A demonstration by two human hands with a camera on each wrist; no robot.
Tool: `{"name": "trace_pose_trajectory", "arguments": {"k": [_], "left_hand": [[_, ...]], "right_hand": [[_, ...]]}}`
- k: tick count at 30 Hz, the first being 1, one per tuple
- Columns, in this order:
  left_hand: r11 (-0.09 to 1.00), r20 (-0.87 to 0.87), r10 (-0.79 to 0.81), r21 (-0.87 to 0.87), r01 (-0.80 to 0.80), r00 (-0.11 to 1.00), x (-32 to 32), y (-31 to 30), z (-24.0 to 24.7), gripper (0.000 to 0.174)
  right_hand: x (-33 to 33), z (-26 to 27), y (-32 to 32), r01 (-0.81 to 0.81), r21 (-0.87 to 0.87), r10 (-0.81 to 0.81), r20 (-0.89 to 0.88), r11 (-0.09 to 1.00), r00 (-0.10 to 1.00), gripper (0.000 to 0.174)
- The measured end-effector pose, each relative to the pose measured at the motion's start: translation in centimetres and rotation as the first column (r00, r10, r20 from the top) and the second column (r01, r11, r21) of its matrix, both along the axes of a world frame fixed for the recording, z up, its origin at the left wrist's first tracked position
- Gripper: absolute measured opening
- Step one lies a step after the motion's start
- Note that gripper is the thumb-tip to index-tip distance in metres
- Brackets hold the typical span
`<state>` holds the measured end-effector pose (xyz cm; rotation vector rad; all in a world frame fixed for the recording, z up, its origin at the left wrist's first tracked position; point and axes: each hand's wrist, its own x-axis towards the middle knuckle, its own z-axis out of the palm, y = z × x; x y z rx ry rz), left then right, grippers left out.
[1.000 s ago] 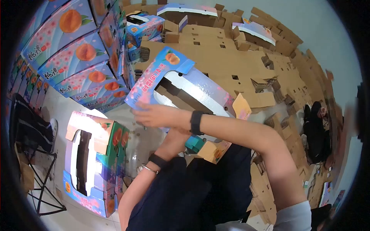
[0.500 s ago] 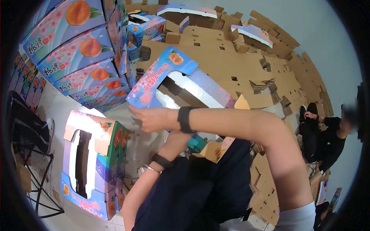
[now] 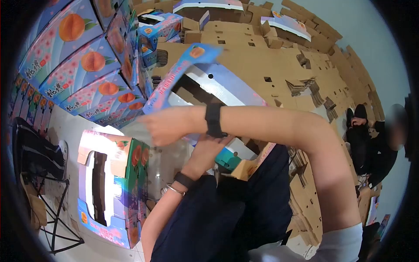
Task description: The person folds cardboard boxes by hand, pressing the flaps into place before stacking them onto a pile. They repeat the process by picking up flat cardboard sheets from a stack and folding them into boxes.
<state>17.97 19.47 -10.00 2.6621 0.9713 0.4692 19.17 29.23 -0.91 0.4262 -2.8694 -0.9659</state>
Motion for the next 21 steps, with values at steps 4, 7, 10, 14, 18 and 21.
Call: {"name": "trace_pose_trajectory", "arguments": {"k": [4, 7, 10, 14, 18, 21], "left_hand": [[0.999, -0.066, -0.005, 0.043, 0.007, 0.998, 0.3, -0.3, -0.2, 0.075], [0.995, 0.029, 0.001, -0.101, 0.002, 1.0, -1.2, -0.3, -3.6, 0.063], [0.98, 0.55, 0.174, -0.177, -0.09, 0.817, -1.3, -1.6, -4.6, 0.039], [0.939, 0.091, -0.201, 0.302, 0.166, 0.975, -3.5, -1.3, 0.6, 0.055], [0.973, -0.162, -0.116, 0.179, 0.145, 0.98, -4.1, -1.6, 4.8, 0.054], [0.952, -0.352, 0.044, 0.298, 0.068, 0.935, -6.1, 0.2, 6.8, 0.052]], "right_hand": [[-1.2, 3.8, 0.4, 0.07, -0.107, -0.095, -0.255, 0.992, 0.962, 0.004], [2.0, 2.7, -2.9, 0.066, -0.307, -0.167, -0.313, 0.949, 0.935, 0.015], [7.0, 0.5, -6.9, 0.223, -0.432, -0.339, -0.214, 0.874, 0.916, 0.016], [18.4, 1.9, -12.2, 0.518, -0.661, -0.678, 0.018, 0.543, 0.734, 0.034], [24.9, 2.4, -18.0, 0.75, -0.659, -0.697, 0.514, 0.053, 0.5, 0.048], [27.9, 1.5, -21.6, 0.75, -0.652, -0.744, 0.447, 0.109, 0.496, 0.064]]}}
